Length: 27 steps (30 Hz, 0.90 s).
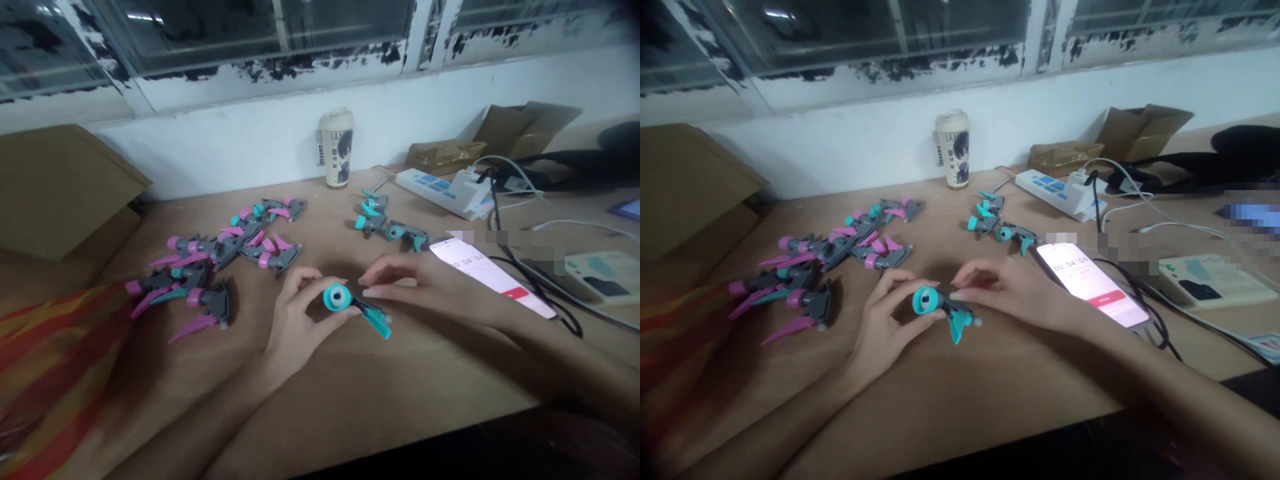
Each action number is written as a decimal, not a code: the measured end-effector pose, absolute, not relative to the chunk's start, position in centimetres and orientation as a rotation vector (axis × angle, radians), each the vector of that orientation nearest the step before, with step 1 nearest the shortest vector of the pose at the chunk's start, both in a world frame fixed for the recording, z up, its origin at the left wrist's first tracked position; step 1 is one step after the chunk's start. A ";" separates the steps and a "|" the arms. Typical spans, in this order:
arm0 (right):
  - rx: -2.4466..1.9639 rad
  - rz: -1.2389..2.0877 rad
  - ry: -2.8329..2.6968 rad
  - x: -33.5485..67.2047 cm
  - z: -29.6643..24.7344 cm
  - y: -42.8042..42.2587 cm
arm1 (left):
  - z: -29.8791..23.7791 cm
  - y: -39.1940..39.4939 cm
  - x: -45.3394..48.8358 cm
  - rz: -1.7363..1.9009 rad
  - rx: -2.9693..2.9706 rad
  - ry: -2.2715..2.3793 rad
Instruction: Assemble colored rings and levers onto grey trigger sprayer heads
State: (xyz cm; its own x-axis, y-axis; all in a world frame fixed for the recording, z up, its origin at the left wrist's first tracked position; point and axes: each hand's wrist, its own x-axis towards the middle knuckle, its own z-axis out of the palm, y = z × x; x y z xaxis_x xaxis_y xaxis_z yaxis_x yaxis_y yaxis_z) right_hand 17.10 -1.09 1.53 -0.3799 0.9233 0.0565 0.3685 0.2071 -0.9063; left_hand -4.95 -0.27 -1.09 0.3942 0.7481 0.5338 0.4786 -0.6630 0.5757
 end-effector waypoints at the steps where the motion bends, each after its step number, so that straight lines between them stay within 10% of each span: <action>1: -1.106 1.222 -1.894 16.7 1.5 -0.8 | -1.0 -0.4 -5.0 1.131 2.296 1.046; 10: -0.722 1.669 -1.740 14.3 -1.1 -0.8 | -1.5 -0.6 -5.1 1.143 2.322 1.029; 27: -1.081 0.852 -2.007 13.3 -2.3 -2.1 | -1.1 -0.9 -5.1 1.263 2.417 0.848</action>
